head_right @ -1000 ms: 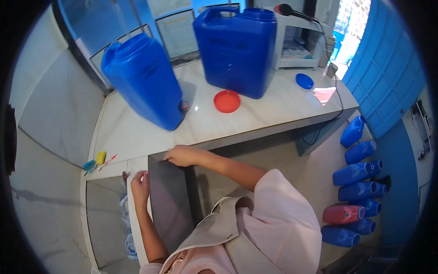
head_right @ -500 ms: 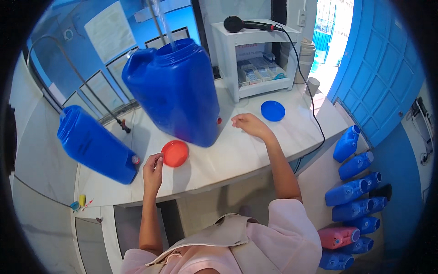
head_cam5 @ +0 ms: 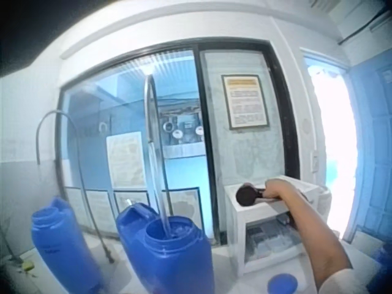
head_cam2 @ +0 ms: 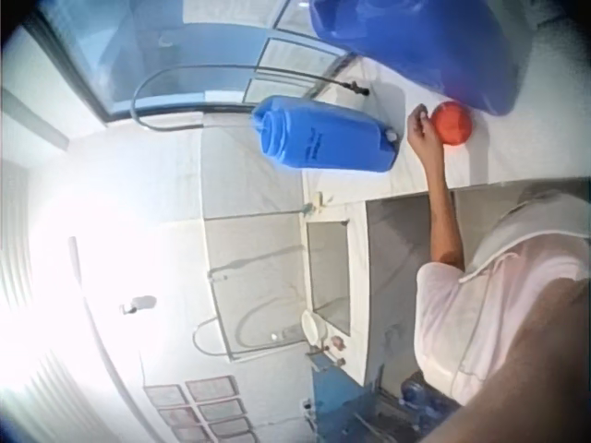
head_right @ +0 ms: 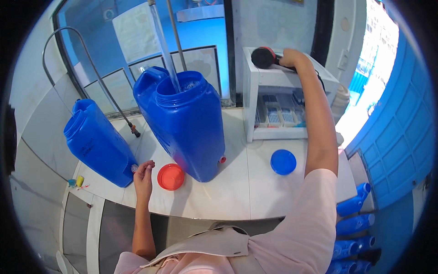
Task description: The person fills large blue plastic water containers from a tap, places caps on them, and uses a heat gun to seal security plastic over the caps.
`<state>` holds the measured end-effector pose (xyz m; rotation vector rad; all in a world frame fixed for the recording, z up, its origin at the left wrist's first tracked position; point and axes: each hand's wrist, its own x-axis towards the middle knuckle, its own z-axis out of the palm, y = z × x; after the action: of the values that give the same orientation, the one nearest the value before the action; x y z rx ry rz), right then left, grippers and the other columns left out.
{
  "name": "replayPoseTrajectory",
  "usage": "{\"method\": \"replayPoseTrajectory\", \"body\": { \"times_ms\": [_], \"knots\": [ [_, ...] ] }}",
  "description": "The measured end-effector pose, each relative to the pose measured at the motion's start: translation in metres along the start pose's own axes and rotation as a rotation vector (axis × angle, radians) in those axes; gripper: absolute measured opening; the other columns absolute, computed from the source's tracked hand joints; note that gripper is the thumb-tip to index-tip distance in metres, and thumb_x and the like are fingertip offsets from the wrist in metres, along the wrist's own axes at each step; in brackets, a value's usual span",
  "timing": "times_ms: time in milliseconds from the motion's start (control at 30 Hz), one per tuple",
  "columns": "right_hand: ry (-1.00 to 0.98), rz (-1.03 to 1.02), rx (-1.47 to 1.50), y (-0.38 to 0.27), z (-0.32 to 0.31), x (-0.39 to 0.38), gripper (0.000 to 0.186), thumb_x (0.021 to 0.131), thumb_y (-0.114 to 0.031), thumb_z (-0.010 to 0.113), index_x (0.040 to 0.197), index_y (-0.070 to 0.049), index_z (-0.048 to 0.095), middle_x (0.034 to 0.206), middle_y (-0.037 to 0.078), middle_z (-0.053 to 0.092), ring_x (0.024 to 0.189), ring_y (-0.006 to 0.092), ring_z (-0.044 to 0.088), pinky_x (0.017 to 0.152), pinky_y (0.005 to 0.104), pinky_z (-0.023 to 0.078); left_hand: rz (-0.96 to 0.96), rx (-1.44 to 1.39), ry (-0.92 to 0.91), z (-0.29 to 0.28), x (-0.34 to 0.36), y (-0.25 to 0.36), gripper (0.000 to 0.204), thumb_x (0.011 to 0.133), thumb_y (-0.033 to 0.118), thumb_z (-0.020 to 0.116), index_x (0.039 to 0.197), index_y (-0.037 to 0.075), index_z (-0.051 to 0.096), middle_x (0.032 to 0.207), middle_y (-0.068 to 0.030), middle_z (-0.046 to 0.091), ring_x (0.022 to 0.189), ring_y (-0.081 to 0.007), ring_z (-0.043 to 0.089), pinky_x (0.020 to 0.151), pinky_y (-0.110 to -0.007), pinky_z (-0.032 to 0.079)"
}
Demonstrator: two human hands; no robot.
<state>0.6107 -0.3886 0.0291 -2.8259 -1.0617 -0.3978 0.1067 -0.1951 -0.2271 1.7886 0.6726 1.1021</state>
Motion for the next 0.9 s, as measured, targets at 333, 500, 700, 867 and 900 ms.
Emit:
{"method": "replayPoseTrajectory", "body": {
  "times_ms": [333, 500, 700, 867, 900],
  "knots": [
    [0.531, -0.291, 0.449, -0.077, 0.057, -0.031, 0.024, 0.073, -0.009, 0.053, 0.095, -0.001, 0.063, 0.091, 0.015, 0.063, 0.087, 0.027, 0.06, 0.078, 0.0352, 0.047, -0.101, -0.071, 0.174, -0.017, -0.006, 0.002, 0.022, 0.091, 0.009, 0.046, 0.105, -0.006, 0.054, 0.097, -0.0109, 0.06, 0.092, -0.0158, 0.056, 0.085, -0.027, 0.042],
    [-0.076, -0.513, 1.034, -0.158, 0.207, -0.025, 0.027, 0.078, -0.02, 0.056, 0.097, -0.002, 0.063, 0.091, 0.017, 0.064, 0.084, 0.0259, 0.062, 0.074, 0.0358, 0.047, -0.086, 0.08, -0.022, 0.046, 0.0, -0.005, 0.024, 0.086, 0.008, 0.05, 0.105, -0.006, 0.055, 0.1, -0.0156, 0.06, 0.094, -0.0228, 0.057, 0.085, -0.031, 0.043],
    [0.046, -0.466, 1.307, -0.217, 0.294, -0.049, 0.028, 0.079, -0.022, 0.056, 0.097, -0.002, 0.062, 0.092, 0.018, 0.064, 0.084, 0.0278, 0.062, 0.073, 0.0367, 0.047, 0.116, 0.937, -0.293, 0.048, -0.042, -0.062, 0.035, 0.075, 0.021, 0.061, 0.102, -0.002, 0.057, 0.105, -0.0183, 0.055, 0.099, -0.0336, 0.051, 0.085, -0.043, 0.041],
    [0.068, -0.48, 1.292, -0.215, 0.314, -0.046, 0.028, 0.079, -0.022, 0.056, 0.097, -0.002, 0.062, 0.092, 0.019, 0.064, 0.085, 0.0288, 0.062, 0.073, 0.037, 0.047, 0.11, 1.109, -0.318, 0.044, -0.065, -0.095, 0.028, 0.079, 0.02, 0.057, 0.1, 0.002, 0.058, 0.1, -0.0137, 0.058, 0.095, -0.0281, 0.055, 0.086, -0.043, 0.039],
    [0.069, -0.484, 1.288, -0.216, 0.318, -0.048, 0.028, 0.079, -0.022, 0.056, 0.097, -0.002, 0.062, 0.092, 0.019, 0.064, 0.085, 0.029, 0.062, 0.073, 0.0371, 0.048, 0.111, 1.135, -0.313, 0.044, -0.068, -0.098, 0.026, 0.079, 0.019, 0.056, 0.1, 0.002, 0.058, 0.099, -0.0129, 0.059, 0.095, -0.0273, 0.056, 0.086, -0.043, 0.04]
  ]
}}
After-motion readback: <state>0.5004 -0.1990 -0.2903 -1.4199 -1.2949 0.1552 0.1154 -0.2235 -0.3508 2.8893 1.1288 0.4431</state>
